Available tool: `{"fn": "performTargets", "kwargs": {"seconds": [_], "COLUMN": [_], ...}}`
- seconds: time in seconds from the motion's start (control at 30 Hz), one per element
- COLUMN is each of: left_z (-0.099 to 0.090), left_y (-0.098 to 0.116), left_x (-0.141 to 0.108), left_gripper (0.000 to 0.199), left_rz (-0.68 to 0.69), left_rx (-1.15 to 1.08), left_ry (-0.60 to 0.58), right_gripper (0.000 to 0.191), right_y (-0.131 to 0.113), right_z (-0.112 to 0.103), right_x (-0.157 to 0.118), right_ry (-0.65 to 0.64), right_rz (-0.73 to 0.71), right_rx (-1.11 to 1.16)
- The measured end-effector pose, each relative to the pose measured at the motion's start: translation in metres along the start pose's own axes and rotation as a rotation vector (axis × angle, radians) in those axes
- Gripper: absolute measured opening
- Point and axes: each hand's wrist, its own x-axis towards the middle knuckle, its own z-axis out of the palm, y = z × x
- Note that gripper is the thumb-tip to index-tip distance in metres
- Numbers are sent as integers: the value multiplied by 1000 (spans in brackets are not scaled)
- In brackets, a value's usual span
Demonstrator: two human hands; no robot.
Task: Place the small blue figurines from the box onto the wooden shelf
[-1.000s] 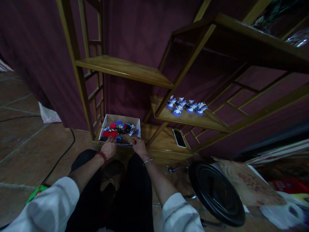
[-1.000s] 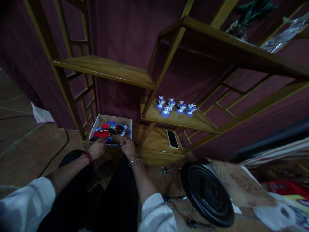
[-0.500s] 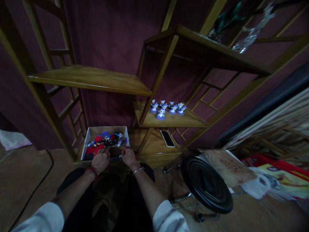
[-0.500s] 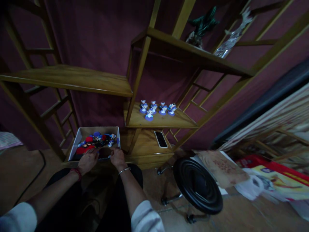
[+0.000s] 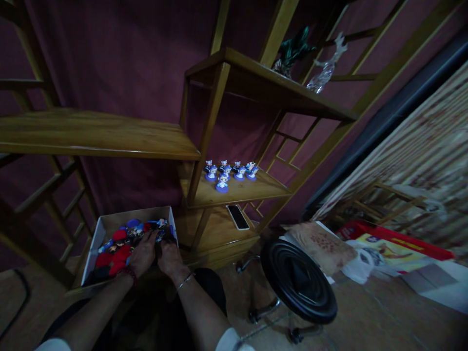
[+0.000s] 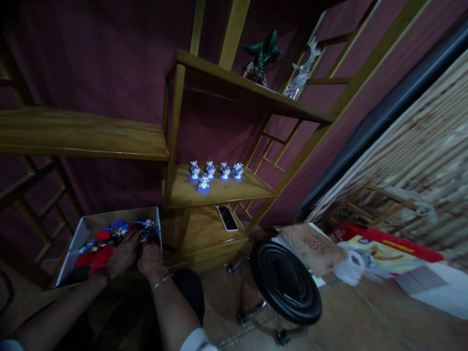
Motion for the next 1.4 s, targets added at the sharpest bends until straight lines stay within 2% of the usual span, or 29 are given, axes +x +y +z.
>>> {"fn": "performTargets", "kwargs": {"seconds": [0.23, 0.37, 0.73, 0.93, 1.1, 1.2, 1.33, 1.4], "left_z": [-7, -6, -3, -2, 5, 11, 12, 8], "left_y": [10, 9, 11, -2, -18, -29, -38, -40], "left_x": [15, 19, 13, 6, 5, 6, 7, 8], "left_gripper": [71, 63, 46, 37, 38, 40, 39, 38], "left_rz": [106, 157, -38, -90, -119, -118, -82, -111], "left_rx": [22, -10, 49, 25, -45, -135, -288, -355], "left_ry": [-145, -166, -137, -95, -60, -27, -57, -95], "right_gripper": [32, 33, 27, 27, 36, 42, 44, 42], "right_y": [2, 3, 8, 9, 14, 16, 15, 15], "right_z": [-3, -6, -1, 4, 15, 20, 24, 26], "right_x": [1, 2, 7, 13, 22, 28, 36, 41], "right_ry": [-126, -123, -50, -9, 42, 30, -23, -54], "right_rz": [2, 7, -29, -4, 23, 33, 61, 96], "right_rx": [16, 28, 54, 83, 180, 240, 293, 320]}}
